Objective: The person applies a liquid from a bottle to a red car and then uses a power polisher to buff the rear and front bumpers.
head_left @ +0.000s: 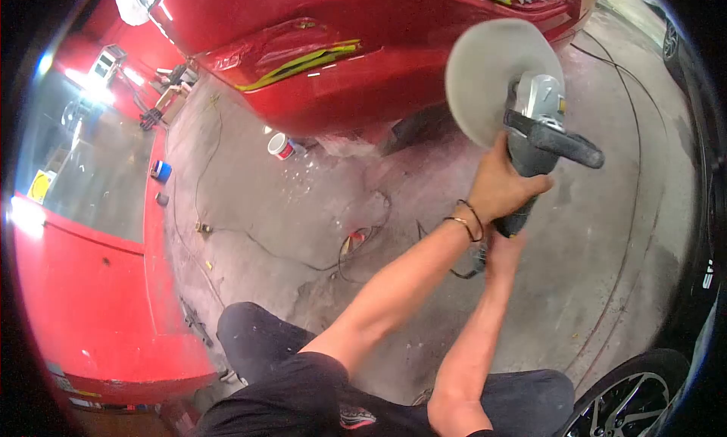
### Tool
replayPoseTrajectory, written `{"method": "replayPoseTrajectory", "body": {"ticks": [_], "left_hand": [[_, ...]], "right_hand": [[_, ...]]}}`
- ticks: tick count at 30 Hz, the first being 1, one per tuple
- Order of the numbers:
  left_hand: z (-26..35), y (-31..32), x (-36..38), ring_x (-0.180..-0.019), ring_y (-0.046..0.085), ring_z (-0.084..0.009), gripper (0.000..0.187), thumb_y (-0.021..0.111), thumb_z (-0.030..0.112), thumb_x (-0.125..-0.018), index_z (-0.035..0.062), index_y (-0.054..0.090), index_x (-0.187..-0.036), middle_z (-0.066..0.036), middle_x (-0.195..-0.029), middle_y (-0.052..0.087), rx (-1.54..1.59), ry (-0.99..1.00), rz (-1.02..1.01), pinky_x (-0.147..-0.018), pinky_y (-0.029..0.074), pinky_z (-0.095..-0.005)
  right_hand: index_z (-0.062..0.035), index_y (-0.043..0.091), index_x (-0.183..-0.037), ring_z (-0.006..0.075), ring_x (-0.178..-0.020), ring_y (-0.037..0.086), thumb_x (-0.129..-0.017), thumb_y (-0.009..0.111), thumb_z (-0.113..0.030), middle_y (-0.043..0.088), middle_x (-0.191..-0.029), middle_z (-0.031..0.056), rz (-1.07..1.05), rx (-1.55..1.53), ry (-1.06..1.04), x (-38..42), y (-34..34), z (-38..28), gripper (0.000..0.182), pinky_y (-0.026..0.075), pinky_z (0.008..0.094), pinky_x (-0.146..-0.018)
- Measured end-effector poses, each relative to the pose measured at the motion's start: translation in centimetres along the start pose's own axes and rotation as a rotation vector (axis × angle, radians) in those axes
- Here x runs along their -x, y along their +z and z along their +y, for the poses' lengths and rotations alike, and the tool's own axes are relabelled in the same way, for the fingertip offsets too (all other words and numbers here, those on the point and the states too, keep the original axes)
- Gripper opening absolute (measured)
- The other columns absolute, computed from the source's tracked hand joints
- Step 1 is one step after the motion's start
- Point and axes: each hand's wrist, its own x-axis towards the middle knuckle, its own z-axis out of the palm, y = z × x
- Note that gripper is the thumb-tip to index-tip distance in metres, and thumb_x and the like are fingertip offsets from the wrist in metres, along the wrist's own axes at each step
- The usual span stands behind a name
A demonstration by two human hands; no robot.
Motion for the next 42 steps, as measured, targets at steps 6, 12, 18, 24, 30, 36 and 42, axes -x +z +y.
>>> {"method": "replayPoseTrajectory", "body": {"ticks": [6,12,18,24,30,36,42], "left_hand": [[0.5,-1.0,4.9,-0.105,0.068,-0.0207,0.068,0.094,0.021,-0.081,-0.0052,0.061,-0.134,-0.010,-0.115,0.073,0.262,0.042,0.173,-0.095,0.057,-0.0394],[2.9,-11.9,9.1,-0.090,0.076,-0.0258,0.035,0.076,0.025,-0.096,-0.0004,0.066,-0.117,-0.014,-0.099,0.074,0.538,0.030,0.504,-0.079,0.063,-0.0401],[2.5,-12.3,9.0,-0.091,0.077,-0.0316,0.044,0.077,0.026,-0.093,-0.0032,0.063,-0.123,-0.018,-0.105,0.075,0.491,0.018,0.555,-0.080,0.066,-0.0434],[0.0,-3.0,5.9,-0.091,0.078,-0.0275,0.038,0.080,0.007,-0.089,-0.0026,0.063,-0.122,-0.012,-0.100,0.074,0.401,-0.013,0.358,-0.077,0.065,-0.0422],[1.0,4.6,3.0,-0.092,0.076,-0.0248,0.062,0.087,0.012,-0.081,-0.0039,0.058,-0.134,-0.013,-0.105,0.075,0.203,-0.008,0.203,-0.083,0.062,-0.0385],[1.6,4.4,-1.1,-0.101,0.077,-0.0462,0.080,0.087,0.032,-0.073,-0.0059,0.054,-0.136,-0.029,-0.108,0.076,-0.531,-0.091,0.023,-0.092,0.061,-0.0505],[-0.6,-4.0,3.6,-0.105,0.077,-0.0482,0.093,0.091,0.031,-0.072,-0.0043,0.050,-0.148,-0.029,-0.109,0.078,-0.813,-0.153,-0.034,-0.096,0.060,-0.0516]], "right_hand": [[0.0044,0.074,-0.095,0.0151,-0.076,0.068,-0.080,0.082,-0.001,0.074,-0.084,0.0045,-0.094,0.597,-0.129,3.8,-1.9,-6.7,0.018,0.055,0.0343,-0.071],[-0.0053,0.078,-0.113,0.0461,-0.098,0.077,-0.070,0.085,-0.020,0.078,-0.099,0.0262,-0.375,1.061,-0.188,8.0,7.6,-9.7,0.045,0.059,0.0521,-0.086],[-0.0055,0.078,-0.114,0.0447,-0.099,0.077,-0.070,0.085,-0.021,0.079,-0.100,0.0252,-0.385,1.008,-0.186,7.0,7.7,-8.1,0.047,0.060,0.0507,-0.087],[-0.0016,0.077,-0.108,0.0245,-0.088,0.077,-0.073,0.086,-0.006,0.080,-0.091,0.0108,-0.180,0.782,-0.103,3.8,-0.5,-7.7,0.036,0.059,0.0397,-0.081],[0.0014,0.075,-0.096,0.0161,-0.072,0.068,-0.075,0.082,0.001,0.074,-0.081,0.0069,-0.105,0.480,0.060,1.2,-5.5,-7.6,0.022,0.052,0.0351,-0.066],[-0.0037,0.074,-0.110,0.0164,-0.087,0.068,-0.090,0.083,-0.013,0.074,-0.098,0.0043,-0.065,-0.303,0.141,-0.9,-1.1,-0.4,0.023,0.051,0.0350,-0.074],[-0.0070,0.062,-0.144,0.0212,-0.122,0.062,-0.103,0.075,-0.048,0.067,-0.138,0.0075,-0.283,-0.326,0.000,2.6,5.7,15.8,0.059,0.050,0.0409,-0.106]]}}
